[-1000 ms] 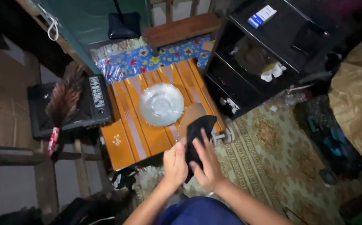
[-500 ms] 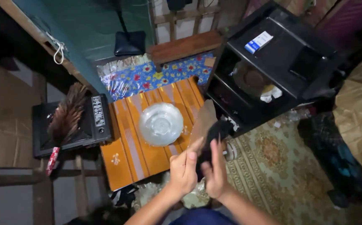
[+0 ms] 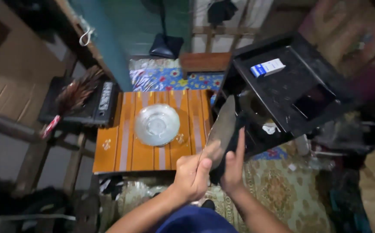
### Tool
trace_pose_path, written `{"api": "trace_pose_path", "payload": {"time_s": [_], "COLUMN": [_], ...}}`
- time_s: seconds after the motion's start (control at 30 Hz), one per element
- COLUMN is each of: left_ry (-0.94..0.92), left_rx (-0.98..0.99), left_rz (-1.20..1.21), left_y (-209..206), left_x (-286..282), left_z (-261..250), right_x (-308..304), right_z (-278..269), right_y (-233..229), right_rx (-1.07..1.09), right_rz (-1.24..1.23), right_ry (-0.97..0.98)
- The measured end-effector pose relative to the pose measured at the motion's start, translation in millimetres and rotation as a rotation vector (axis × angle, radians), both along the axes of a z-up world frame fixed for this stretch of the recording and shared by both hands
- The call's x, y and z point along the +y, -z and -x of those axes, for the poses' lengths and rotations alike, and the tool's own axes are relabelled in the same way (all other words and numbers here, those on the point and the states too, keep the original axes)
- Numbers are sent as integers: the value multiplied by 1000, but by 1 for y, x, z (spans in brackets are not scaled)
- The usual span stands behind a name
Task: Wiping a glass bowl and a glass plate with a black cloth to clean them.
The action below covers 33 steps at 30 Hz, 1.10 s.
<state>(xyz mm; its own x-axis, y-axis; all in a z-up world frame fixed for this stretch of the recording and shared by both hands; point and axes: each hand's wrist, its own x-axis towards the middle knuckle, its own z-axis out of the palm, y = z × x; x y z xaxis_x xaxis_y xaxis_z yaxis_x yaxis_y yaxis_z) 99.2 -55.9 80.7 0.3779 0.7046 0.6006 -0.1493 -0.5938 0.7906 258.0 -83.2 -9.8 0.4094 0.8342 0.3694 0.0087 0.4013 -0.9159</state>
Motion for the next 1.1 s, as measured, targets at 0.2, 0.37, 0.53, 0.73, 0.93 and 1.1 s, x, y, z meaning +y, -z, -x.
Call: {"api": "trace_pose_path", "payload": {"time_s": [0.2, 0.37, 0.53, 0.73, 0.93, 1.1], "left_ry": [-68, 24, 139, 40, 144, -89], "left_rx": [312, 340, 39, 316, 20, -226], "left_rz": [187, 209, -48, 55, -38, 270], "left_y": [6, -21, -22, 16, 0, 60], "left_x": [-9, -3, 27, 67, 79, 101], "left_z": [-18, -13, 19, 80, 119, 122], "right_x": [18, 43, 31, 69, 110, 85], "right_z": [-43, -60, 7, 42, 94, 174], "right_y": [-14, -24, -12, -50, -41, 11], "right_rx": [-839, -581, -237, -1056, -382, -609], "right_rz": [-452, -362, -139, -430, -247, -58], "right_ry": [126, 130, 225, 217, 129, 348]}}
